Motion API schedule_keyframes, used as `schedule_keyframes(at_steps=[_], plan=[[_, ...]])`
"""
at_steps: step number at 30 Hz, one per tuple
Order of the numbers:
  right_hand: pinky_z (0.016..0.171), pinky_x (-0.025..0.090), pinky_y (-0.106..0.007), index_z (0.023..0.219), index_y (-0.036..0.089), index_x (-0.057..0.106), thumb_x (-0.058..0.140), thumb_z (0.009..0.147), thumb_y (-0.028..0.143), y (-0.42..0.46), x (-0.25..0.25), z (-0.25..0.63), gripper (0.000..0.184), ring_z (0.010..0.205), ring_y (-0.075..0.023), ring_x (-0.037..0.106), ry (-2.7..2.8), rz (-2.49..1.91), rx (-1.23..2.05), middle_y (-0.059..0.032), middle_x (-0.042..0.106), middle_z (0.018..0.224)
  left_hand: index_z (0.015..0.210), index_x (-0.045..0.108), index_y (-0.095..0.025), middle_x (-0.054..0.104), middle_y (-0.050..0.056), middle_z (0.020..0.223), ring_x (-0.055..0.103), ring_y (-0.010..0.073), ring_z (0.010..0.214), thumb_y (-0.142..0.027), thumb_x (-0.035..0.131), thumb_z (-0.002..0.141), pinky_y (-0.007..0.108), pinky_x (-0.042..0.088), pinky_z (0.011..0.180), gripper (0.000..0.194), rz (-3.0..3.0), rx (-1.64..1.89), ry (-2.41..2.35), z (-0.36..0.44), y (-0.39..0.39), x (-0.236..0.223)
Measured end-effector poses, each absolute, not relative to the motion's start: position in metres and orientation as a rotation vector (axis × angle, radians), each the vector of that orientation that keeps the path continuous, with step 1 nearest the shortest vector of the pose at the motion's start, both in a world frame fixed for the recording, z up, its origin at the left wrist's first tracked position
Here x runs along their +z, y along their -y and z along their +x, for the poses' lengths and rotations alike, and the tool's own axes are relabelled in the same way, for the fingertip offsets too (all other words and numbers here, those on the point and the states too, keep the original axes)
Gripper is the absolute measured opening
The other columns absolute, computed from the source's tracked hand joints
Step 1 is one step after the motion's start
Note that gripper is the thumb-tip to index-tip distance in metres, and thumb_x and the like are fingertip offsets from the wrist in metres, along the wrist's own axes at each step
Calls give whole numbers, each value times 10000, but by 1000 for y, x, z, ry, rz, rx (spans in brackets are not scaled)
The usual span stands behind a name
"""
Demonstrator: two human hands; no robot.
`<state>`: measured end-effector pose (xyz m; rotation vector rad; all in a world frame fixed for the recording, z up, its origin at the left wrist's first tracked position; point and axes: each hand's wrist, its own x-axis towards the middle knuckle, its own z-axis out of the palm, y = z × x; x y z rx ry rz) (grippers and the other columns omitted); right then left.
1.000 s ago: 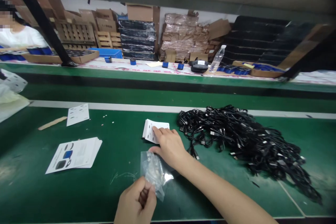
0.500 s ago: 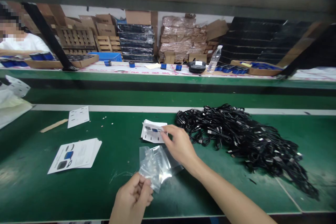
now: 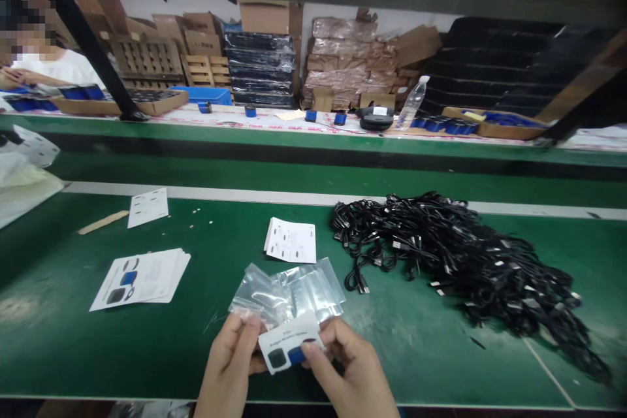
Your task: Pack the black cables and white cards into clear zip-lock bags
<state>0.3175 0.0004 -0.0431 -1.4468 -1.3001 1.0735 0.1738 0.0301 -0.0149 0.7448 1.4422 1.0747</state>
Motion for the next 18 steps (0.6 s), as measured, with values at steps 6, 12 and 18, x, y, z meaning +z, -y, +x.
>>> schedule_keyframes(at_steps=[6, 12, 18], plan=[[547, 499, -253, 1116, 220, 457, 709, 719, 368, 4, -48, 293, 493, 527, -148, 615, 814, -1178, 1233, 62, 583, 626, 667, 511, -237, 515, -52, 543, 505, 156, 512, -425, 441, 839, 246, 377, 492, 265, 1337, 1215, -1850, 173, -25, -25], [461, 442, -219, 697, 166, 663, 691, 648, 223, 4, -44, 296, 80, 501, -155, 618, 1030, -1290, 1420, -3, 647, 567, 571, 385, -261, 415, -86, 473, 430, 125, 433, -390, 449, 826, 234, 334, 461, 293, 1406, 1199, -1798, 177, -24, -25], [456, 444, -219, 707, 226, 660, 631, 766, 165, 15, -35, 315, 90, 475, -134, 607, 1427, -1201, 549, 2, 655, 616, 536, 417, -241, 465, -91, 410, 455, 101, 387, -379, 495, 804, 186, 357, 419, 311, 1285, 1158, -1689, 180, -22, -16]])
